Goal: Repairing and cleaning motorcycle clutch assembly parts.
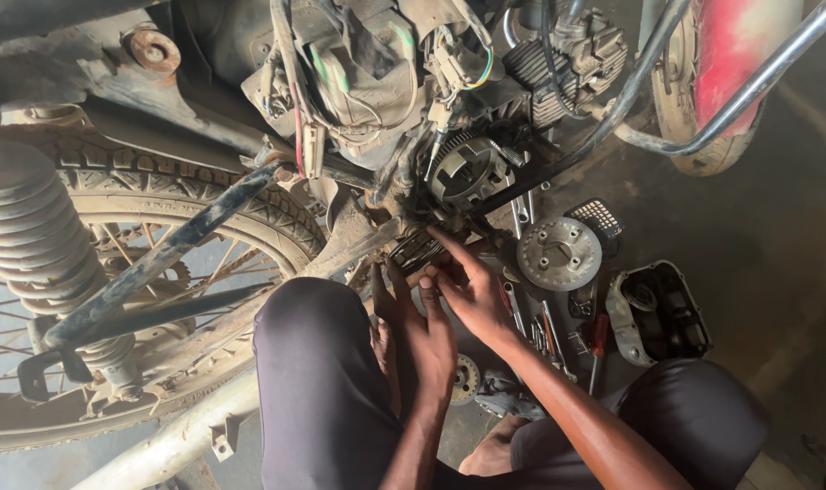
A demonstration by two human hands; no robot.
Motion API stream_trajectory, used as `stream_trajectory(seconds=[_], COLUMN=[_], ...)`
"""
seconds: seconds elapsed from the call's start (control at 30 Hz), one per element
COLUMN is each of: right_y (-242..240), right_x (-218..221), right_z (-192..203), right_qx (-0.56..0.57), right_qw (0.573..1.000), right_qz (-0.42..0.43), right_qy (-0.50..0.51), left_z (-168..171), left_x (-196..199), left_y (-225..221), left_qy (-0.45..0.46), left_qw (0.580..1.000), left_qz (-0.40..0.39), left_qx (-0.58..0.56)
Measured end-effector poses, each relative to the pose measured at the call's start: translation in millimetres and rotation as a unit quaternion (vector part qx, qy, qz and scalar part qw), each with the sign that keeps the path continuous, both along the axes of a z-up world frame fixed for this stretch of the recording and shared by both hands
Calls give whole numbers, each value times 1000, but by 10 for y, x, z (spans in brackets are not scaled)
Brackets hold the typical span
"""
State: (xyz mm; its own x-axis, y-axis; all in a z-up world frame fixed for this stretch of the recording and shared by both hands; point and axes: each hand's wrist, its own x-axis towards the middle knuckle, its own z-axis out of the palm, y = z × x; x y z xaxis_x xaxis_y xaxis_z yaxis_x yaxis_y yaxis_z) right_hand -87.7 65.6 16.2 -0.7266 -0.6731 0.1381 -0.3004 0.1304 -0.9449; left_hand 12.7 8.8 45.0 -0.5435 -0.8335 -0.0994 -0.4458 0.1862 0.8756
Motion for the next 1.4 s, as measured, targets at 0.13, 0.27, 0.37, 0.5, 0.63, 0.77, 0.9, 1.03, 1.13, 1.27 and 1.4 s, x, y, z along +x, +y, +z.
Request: stream_trajectory(seconds=[0.13,0.27,0.37,0.5,0.63,0.77,0.9,1.03,1.13,1.27,1.4], right_y=[1,0,0,-8,-4,-17,-12,-3,9,-8,13], right_x=[-24,-22,-17,-7,-9,16,-2,-5,-21,-20,-37], right_z=[-84,-68,-50,-38,-68,29,-74,-48,-50,16,14], right_qx=[-26,-33,-29,-52,-39,-17,-32,-23,2,31,20], right_qw=[999,999,999,997,998,999,999,1000,1000,999,999], right_qz=[18,22,21,35,27,15,14,14,11,10,22], right_qy=[-16,-32,-35,-32,-41,-24,-10,-5,5,-14,-32], left_z=[-438,-578,-490,-363,-392,-449,-423,-393,-331,-386,-378], left_x=[-107,-143,-113,-72,-85,-102,-125,-101,-80,-110,-122], left_y=[61,93,72,24,26,39,32,13,-13,-2,4], left_qy=[97,175,170,154,149,137,131,119,100,115,127], left_qw=[995,984,985,988,988,991,991,993,995,993,992], left_qz=[24,36,27,17,13,11,5,-1,-15,-18,-16], left_qx=[13,16,19,18,25,5,5,8,17,13,16])
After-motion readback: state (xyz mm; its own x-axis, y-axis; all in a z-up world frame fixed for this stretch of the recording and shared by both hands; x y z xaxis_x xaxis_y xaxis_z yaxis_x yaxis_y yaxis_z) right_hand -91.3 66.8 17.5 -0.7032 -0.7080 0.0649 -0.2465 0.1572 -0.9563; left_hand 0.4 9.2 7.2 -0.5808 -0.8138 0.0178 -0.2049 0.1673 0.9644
